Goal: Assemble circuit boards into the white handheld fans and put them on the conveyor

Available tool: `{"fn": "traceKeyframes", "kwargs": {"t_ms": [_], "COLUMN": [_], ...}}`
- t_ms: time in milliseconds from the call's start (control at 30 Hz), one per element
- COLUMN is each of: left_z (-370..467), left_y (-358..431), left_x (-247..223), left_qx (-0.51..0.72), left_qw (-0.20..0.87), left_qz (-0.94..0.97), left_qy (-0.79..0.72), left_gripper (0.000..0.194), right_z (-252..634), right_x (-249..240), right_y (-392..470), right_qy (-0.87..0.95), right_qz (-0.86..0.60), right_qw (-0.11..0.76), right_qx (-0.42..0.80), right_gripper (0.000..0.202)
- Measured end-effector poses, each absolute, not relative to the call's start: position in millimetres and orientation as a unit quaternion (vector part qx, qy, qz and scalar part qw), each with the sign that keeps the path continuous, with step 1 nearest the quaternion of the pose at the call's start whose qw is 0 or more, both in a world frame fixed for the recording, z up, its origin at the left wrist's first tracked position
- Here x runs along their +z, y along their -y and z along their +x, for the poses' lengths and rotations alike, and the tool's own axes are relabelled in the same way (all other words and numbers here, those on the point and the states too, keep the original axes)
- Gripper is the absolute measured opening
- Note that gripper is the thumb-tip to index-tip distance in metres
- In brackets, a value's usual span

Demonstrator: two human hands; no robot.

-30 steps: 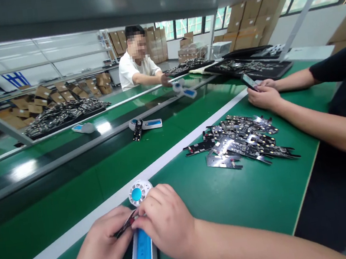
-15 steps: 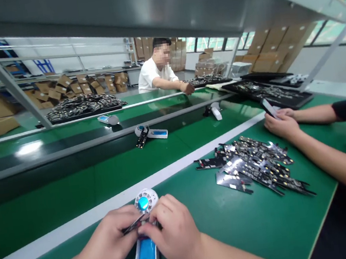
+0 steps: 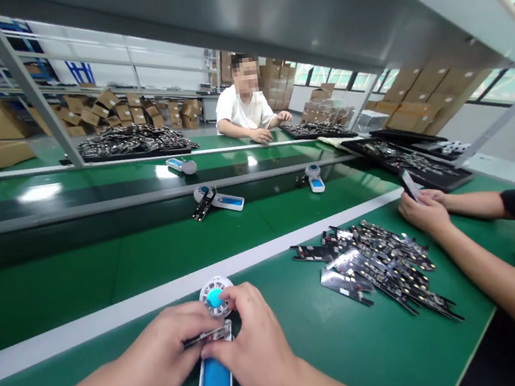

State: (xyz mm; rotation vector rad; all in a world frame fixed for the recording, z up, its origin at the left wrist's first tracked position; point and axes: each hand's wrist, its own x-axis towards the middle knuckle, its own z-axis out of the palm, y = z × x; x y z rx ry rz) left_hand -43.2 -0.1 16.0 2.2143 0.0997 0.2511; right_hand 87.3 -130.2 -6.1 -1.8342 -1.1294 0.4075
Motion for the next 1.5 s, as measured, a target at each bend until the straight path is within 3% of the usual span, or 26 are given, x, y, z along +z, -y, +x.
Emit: {"fn": "traceKeyframes", "kwargs": {"t_ms": [200,500,700,867,1033,1133,1267,1400,1500], "left_z": [-42,-40,-42,-40,-42,-55,-79,-70,-36], "left_y": [-2,-4,-2,0,-27,-76,-143,-167,-169], "left_x": [23,30,31,30,35,50,84,94,74], "left_qx": [0.065,0.092,0.088,0.083,0.120,0.218,0.327,0.324,0.276], "left_qw": [0.390,0.356,0.364,0.455,0.522,0.446,0.259,0.122,0.116], "left_qz": [0.918,0.925,0.923,0.887,0.804,0.757,0.720,0.753,0.798], "left_qy": [0.013,0.096,0.087,-0.005,-0.259,-0.426,-0.554,-0.560,-0.522], "left_gripper": [0.026,0.050,0.053,0.034,0.023,0.037,0.056,0.070,0.060], "right_z": [87,84,83,86,94,100,101,97,96], "right_x": [-3,-10,-12,-7,-6,-8,-6,-10,-22], "right_y": [131,132,130,125,125,125,125,124,120], "right_qy": [0.467,0.500,0.499,0.510,0.539,0.594,0.615,0.613,0.629], "right_qz": [-0.740,-0.716,-0.724,-0.723,-0.672,-0.612,-0.615,-0.638,-0.634], "right_qw": [0.451,0.470,0.464,0.452,0.497,0.520,0.492,0.459,0.440], "right_qx": [0.176,0.127,0.109,0.111,0.108,0.047,0.046,0.084,0.085], "right_gripper": [0.038,0.033,0.032,0.031,0.050,0.032,0.027,0.029,0.031]}}
